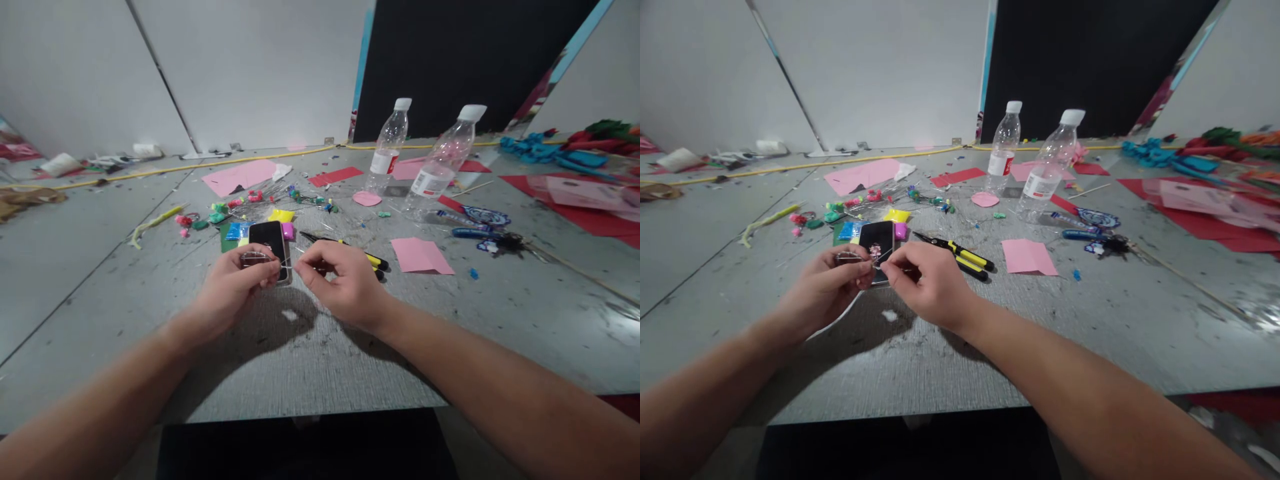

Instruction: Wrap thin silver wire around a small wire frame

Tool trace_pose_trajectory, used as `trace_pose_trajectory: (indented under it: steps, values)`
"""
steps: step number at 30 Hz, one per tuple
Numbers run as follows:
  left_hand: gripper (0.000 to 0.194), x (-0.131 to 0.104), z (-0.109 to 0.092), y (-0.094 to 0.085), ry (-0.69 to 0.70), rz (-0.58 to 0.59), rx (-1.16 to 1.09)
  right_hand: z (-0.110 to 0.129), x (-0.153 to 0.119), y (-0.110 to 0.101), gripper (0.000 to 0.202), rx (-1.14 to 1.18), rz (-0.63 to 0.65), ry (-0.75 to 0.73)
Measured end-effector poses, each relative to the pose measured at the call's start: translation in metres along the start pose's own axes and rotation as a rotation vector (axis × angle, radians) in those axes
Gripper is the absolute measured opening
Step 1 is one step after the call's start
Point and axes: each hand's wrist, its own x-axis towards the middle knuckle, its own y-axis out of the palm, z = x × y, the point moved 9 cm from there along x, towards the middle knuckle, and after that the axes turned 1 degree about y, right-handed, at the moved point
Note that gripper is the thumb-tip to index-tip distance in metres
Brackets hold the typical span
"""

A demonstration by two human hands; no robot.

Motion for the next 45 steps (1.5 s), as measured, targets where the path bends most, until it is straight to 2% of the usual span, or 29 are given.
trace_pose_trajectory:
  steps: [4, 7, 9, 12, 14, 17, 22, 36, 45]
  values:
    - [0.025, 0.0, 0.012, 0.01, -0.149, 0.112, -0.028, 0.017, 0.003, -0.004, 0.02, -0.09, 0.126, -0.171]
    - [0.026, 0.001, 0.014, 0.01, -0.173, 0.129, -0.022, 0.015, 0.006, -0.007, 0.016, -0.084, 0.17, -0.126]
    - [0.025, 0.003, 0.011, 0.006, -0.13, 0.102, -0.005, 0.007, 0.007, -0.008, 0.015, -0.046, 0.147, -0.02]
    - [0.023, 0.004, 0.003, -0.005, -0.01, 0.012, 0.047, -0.017, 0.005, -0.001, 0.022, 0.059, 0.132, 0.209]
    - [0.024, 0.003, -0.004, -0.011, 0.063, -0.045, 0.111, -0.035, 0.0, 0.007, 0.027, 0.164, 0.165, 0.392]
    - [0.024, 0.0, -0.014, -0.013, 0.145, -0.083, 0.223, -0.054, -0.008, 0.015, 0.021, 0.323, 0.226, 0.625]
    - [0.02, -0.003, -0.026, -0.012, 0.254, -0.109, 0.333, -0.061, -0.014, 0.014, 0.024, 0.495, 0.257, 0.811]
    - [0.012, 0.0, -0.031, -0.013, 0.361, -0.076, 0.468, -0.056, -0.012, 0.01, 0.023, 0.578, 0.206, 0.796]
    - [0.014, -0.003, -0.029, -0.009, 0.332, -0.011, 0.46, -0.057, -0.011, 0.01, 0.031, 0.512, 0.197, 0.762]
